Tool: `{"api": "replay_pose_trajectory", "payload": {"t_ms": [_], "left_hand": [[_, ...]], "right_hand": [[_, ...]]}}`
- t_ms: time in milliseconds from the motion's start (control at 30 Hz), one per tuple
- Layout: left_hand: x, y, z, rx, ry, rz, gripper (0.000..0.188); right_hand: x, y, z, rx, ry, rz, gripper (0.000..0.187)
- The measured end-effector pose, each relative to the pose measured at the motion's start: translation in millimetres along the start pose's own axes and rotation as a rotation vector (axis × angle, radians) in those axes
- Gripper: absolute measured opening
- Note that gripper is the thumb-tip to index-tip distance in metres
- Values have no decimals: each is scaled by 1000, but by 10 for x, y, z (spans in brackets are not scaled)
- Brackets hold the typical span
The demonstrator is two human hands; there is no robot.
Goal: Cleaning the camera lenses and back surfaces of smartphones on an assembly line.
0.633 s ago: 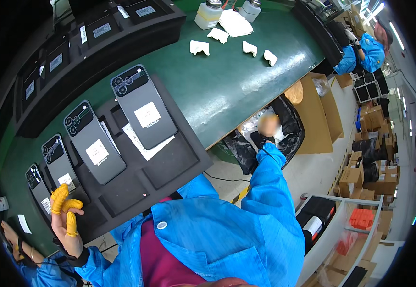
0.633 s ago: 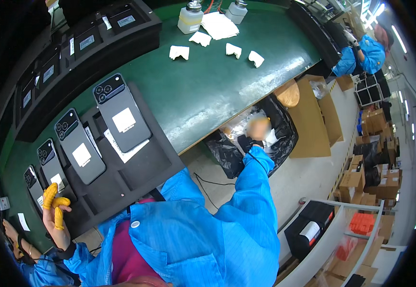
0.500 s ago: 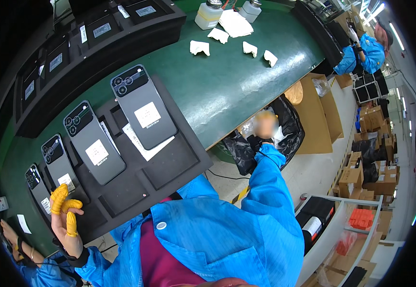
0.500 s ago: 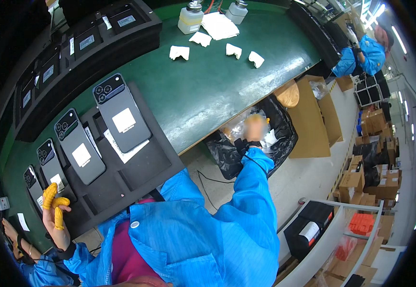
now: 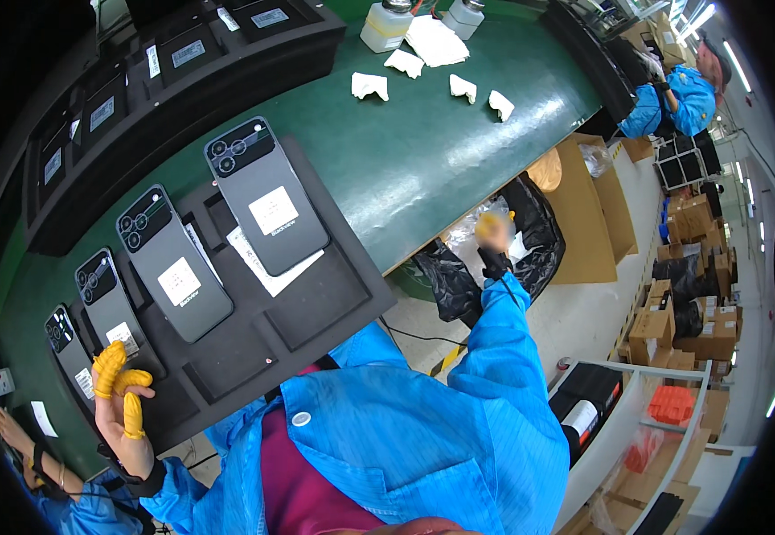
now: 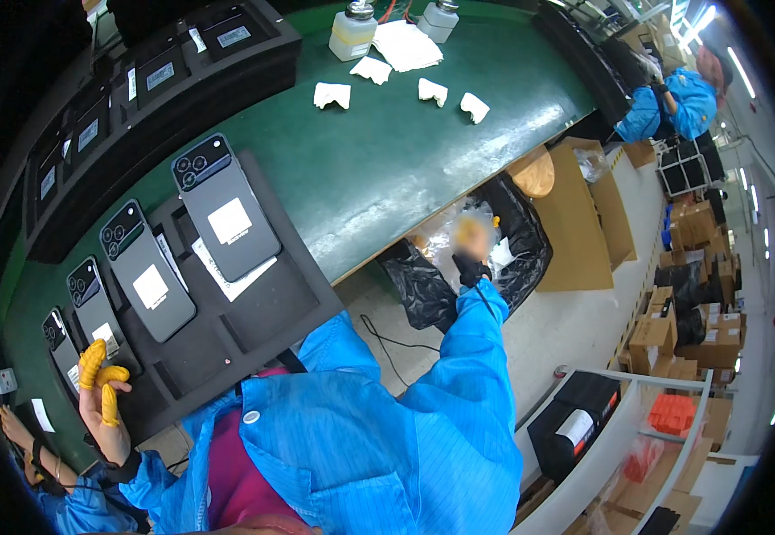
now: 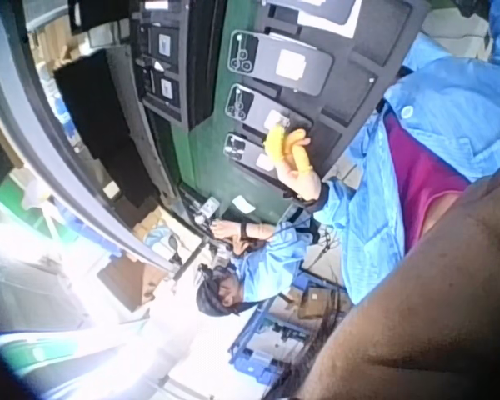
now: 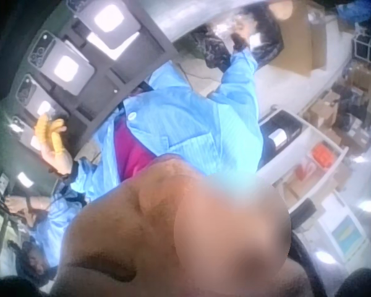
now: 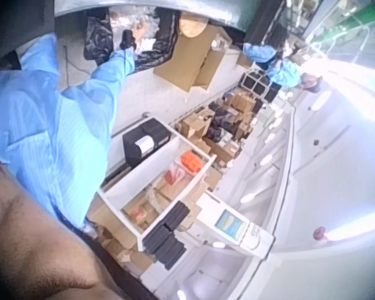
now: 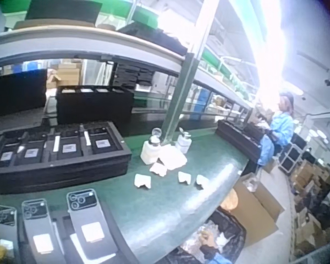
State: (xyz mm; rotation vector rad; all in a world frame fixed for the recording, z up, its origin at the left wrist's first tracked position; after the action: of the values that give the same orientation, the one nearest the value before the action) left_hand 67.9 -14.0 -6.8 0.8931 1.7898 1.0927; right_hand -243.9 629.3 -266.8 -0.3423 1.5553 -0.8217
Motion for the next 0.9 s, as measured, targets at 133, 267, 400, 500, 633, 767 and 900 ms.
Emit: {"api": "replay_pose_trajectory", "payload": {"t_ms": [133,267,400,500,633,767,900], "left_hand": [[-1,10,-1,2,-1,5,60],[-49,117,34,30,4,-29,58],[-65,83,68,78,9,-30,56],[-83,91,95,113,62,-7,50],[-72,67,114,121,45,51,57],[-23,47,135,99,8,59,58],[56,136,135,65,32,91,53]], "right_hand": [[-25,-70,-32,586,-82,-709,41],[-124,-191,35,387,-32,-465,36],[-464,-409,263,288,255,-522,24],[-686,-350,228,164,389,-223,29],[-1011,-649,209,4,509,-218,41],[-1279,-1629,318,-130,495,-391,41],[-1223,-2723,463,-511,364,-295,38]]}}
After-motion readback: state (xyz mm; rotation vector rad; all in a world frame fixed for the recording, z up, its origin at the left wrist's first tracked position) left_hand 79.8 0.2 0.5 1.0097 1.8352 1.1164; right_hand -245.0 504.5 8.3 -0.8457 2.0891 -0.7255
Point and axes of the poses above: each hand's wrist, its own z-axis away from the middle knuckle, its own x-axis out of the palm, y = z × x, the point moved 2 cm from there along -z, towards the middle knuckle, and after that the axes turned 12 degrees about x, right-handed, at the moved point
